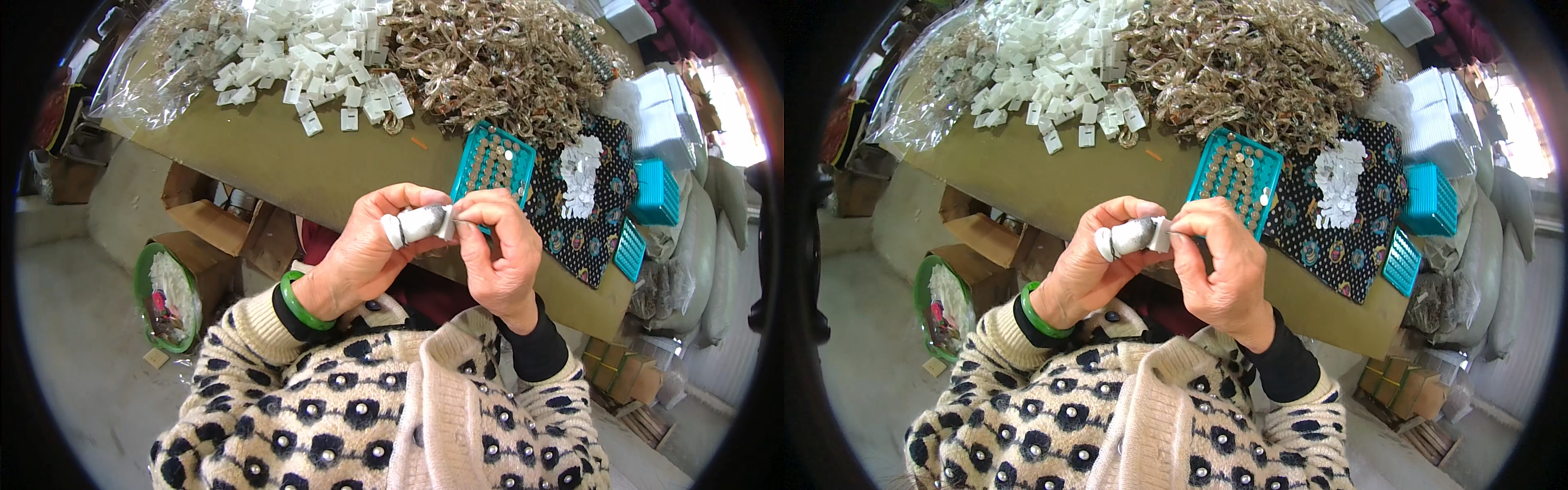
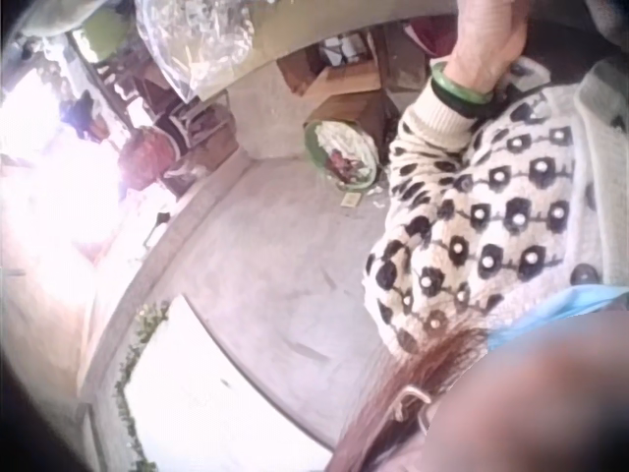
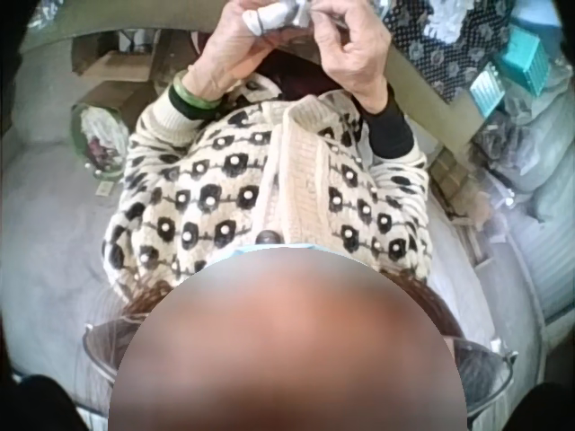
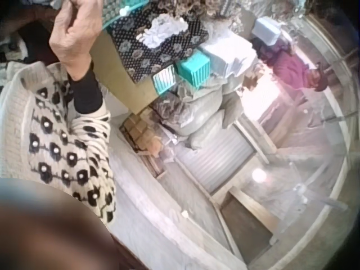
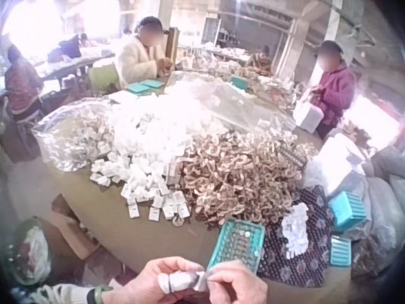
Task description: The person repeatedly picks small white plastic housings and metal contacts from a table, inserts the contacts into the housings, and places the assembled units into a blue tray. The person handles items one at a time and continues the cycle throughout the clip.
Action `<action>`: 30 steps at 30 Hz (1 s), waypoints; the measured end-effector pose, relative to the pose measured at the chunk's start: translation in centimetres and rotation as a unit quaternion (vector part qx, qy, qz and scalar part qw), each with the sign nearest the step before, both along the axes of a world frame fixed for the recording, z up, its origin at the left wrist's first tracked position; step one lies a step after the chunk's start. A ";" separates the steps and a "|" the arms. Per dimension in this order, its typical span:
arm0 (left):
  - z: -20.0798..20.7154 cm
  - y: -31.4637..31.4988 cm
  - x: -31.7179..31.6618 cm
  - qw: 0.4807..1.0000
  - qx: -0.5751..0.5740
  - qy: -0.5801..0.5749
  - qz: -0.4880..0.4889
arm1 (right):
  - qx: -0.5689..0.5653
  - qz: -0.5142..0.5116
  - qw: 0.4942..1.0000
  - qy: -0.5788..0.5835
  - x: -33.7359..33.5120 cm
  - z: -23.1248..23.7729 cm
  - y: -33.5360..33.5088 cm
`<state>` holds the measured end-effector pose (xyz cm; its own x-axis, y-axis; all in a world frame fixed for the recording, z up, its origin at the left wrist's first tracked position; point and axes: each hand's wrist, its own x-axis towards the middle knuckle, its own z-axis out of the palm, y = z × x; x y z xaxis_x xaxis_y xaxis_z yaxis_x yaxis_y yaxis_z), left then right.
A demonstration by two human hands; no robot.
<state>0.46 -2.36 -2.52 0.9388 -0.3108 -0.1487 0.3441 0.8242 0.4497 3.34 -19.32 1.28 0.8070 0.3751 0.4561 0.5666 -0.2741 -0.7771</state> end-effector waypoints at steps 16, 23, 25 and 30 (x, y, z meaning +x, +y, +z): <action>1.0 3.5 1.0 0.997 -0.018 0.040 0.066 | -0.214 0.082 0.970 -0.084 8.1 1.0 4.3; -0.6 5.3 1.4 0.992 0.053 0.046 0.102 | -0.487 -0.030 0.843 -0.229 9.5 -2.2 8.6; -0.9 5.4 1.4 0.993 0.043 0.029 0.105 | -0.502 -0.043 0.830 -0.238 9.6 -2.4 8.7; -0.8 5.1 1.4 0.992 0.068 0.031 0.105 | -0.449 -0.031 0.878 -0.164 8.8 -1.6 7.1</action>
